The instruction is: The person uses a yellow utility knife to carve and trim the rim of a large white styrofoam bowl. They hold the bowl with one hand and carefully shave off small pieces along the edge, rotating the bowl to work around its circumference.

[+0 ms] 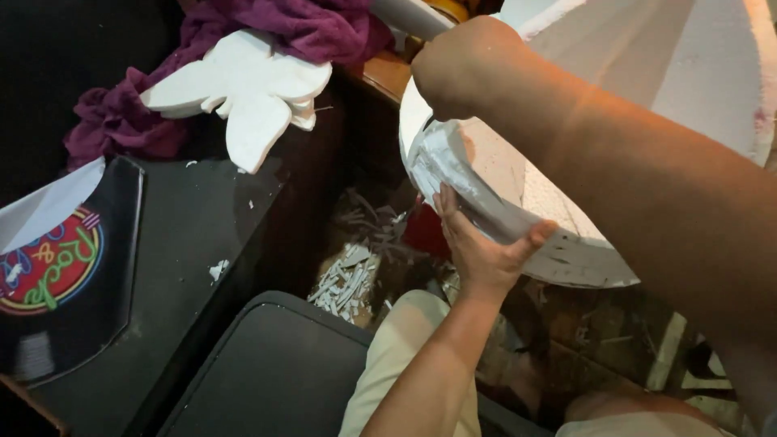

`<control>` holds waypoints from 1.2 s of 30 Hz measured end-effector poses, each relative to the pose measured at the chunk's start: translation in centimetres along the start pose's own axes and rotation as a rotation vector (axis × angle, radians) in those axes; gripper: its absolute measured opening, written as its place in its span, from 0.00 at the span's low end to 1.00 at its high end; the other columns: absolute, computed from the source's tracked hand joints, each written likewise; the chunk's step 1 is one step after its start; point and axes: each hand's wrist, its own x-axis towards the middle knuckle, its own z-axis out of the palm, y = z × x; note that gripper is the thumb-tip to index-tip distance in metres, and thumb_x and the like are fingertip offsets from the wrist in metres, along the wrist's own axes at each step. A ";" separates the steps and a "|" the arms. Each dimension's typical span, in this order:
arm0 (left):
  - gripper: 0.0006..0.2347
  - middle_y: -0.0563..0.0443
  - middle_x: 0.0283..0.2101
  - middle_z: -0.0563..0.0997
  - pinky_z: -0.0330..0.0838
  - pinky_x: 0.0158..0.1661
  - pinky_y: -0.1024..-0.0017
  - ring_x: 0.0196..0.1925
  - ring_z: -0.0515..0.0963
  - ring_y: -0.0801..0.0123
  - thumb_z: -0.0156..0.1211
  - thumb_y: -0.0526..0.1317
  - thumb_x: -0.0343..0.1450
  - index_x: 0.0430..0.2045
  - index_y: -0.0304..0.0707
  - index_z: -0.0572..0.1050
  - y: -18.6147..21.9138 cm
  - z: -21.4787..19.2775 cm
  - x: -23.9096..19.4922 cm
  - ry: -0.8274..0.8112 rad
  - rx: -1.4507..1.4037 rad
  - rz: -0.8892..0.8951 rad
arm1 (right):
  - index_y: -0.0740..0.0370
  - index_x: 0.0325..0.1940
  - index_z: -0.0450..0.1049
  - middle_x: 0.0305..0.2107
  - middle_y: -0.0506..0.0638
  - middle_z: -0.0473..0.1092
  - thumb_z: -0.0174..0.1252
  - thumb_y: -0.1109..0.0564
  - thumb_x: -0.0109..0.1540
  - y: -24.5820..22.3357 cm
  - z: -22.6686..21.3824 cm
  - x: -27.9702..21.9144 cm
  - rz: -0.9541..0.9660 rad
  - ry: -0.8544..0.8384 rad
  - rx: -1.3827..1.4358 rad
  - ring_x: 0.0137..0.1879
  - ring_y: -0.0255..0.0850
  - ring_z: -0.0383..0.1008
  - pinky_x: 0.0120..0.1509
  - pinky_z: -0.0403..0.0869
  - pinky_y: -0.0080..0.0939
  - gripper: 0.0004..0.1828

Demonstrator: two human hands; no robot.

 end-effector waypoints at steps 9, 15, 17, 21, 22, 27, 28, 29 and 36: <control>0.56 0.25 0.72 0.57 0.53 0.71 0.42 0.76 0.56 0.32 0.58 0.72 0.54 0.68 0.22 0.51 0.3 0.0 0.3 -0.004 0.007 -0.072 | 0.55 0.37 0.83 0.34 0.47 0.78 0.56 0.58 0.60 -0.5 0.9 2.1 -0.045 -0.064 0.032 0.34 0.48 0.76 0.31 0.70 0.45 0.09; 0.56 0.25 0.73 0.55 0.50 0.71 0.39 0.78 0.52 0.34 0.56 0.73 0.55 0.69 0.23 0.49 0.3 0.1 0.2 -0.023 -0.017 -0.089 | 0.52 0.35 0.83 0.29 0.44 0.76 0.60 0.56 0.60 -1.2 1.5 3.3 -0.067 -0.125 0.024 0.33 0.45 0.73 0.31 0.68 0.42 0.06; 0.57 0.26 0.73 0.54 0.50 0.70 0.38 0.78 0.51 0.32 0.56 0.73 0.55 0.69 0.24 0.47 0.4 0.0 0.2 -0.049 -0.036 -0.111 | 0.53 0.40 0.84 0.33 0.46 0.78 0.61 0.54 0.61 -1.4 1.7 3.7 -0.094 -0.128 0.006 0.37 0.47 0.77 0.34 0.72 0.44 0.07; 0.56 0.23 0.73 0.55 0.48 0.71 0.39 0.78 0.50 0.33 0.56 0.72 0.55 0.68 0.22 0.47 0.1 0.1 0.2 -0.043 -0.046 -0.096 | 0.51 0.42 0.83 0.35 0.45 0.78 0.60 0.56 0.58 -1.9 1.6 4.3 -0.093 -0.133 0.035 0.38 0.47 0.77 0.32 0.69 0.42 0.10; 0.57 0.23 0.73 0.53 0.47 0.71 0.38 0.78 0.49 0.32 0.53 0.74 0.55 0.69 0.22 0.46 -0.1 0.2 0.1 -0.050 -0.044 -0.090 | 0.52 0.42 0.83 0.36 0.45 0.78 0.61 0.56 0.59 -2.0 1.5 4.4 -0.099 -0.143 0.040 0.39 0.47 0.77 0.33 0.70 0.42 0.09; 0.58 0.22 0.73 0.54 0.49 0.71 0.39 0.78 0.50 0.30 0.49 0.77 0.55 0.68 0.21 0.47 -0.1 0.3 0.1 -0.029 -0.040 -0.071 | 0.48 0.43 0.84 0.39 0.42 0.79 0.60 0.53 0.62 -2.4 1.4 4.7 -0.118 -0.145 -0.017 0.44 0.46 0.79 0.34 0.71 0.41 0.09; 0.59 0.21 0.73 0.53 0.48 0.71 0.39 0.78 0.49 0.30 0.49 0.77 0.55 0.69 0.22 0.46 -0.3 0.4 0.0 -0.035 -0.035 -0.082 | 0.50 0.46 0.83 0.41 0.44 0.79 0.62 0.53 0.61 -2.3 1.2 4.6 -0.112 -0.162 0.003 0.45 0.47 0.79 0.37 0.73 0.43 0.11; 0.59 0.21 0.74 0.51 0.48 0.71 0.39 0.78 0.49 0.31 0.48 0.77 0.54 0.70 0.22 0.45 -0.4 0.5 -0.1 -0.041 -0.028 -0.095 | 0.52 0.49 0.83 0.42 0.46 0.79 0.64 0.53 0.60 -2.3 1.0 4.5 -0.107 -0.180 0.024 0.47 0.48 0.79 0.39 0.74 0.45 0.13; 0.65 0.13 0.67 0.58 0.52 0.68 0.40 0.70 0.61 0.26 0.61 0.77 0.47 0.67 0.15 0.50 1.6 -1.4 1.0 -0.090 -0.135 -0.180 | 0.52 0.46 0.84 0.40 0.45 0.79 0.63 0.54 0.61 -2.7 1.3 3.4 -0.131 -0.152 -0.022 0.44 0.48 0.79 0.36 0.73 0.44 0.10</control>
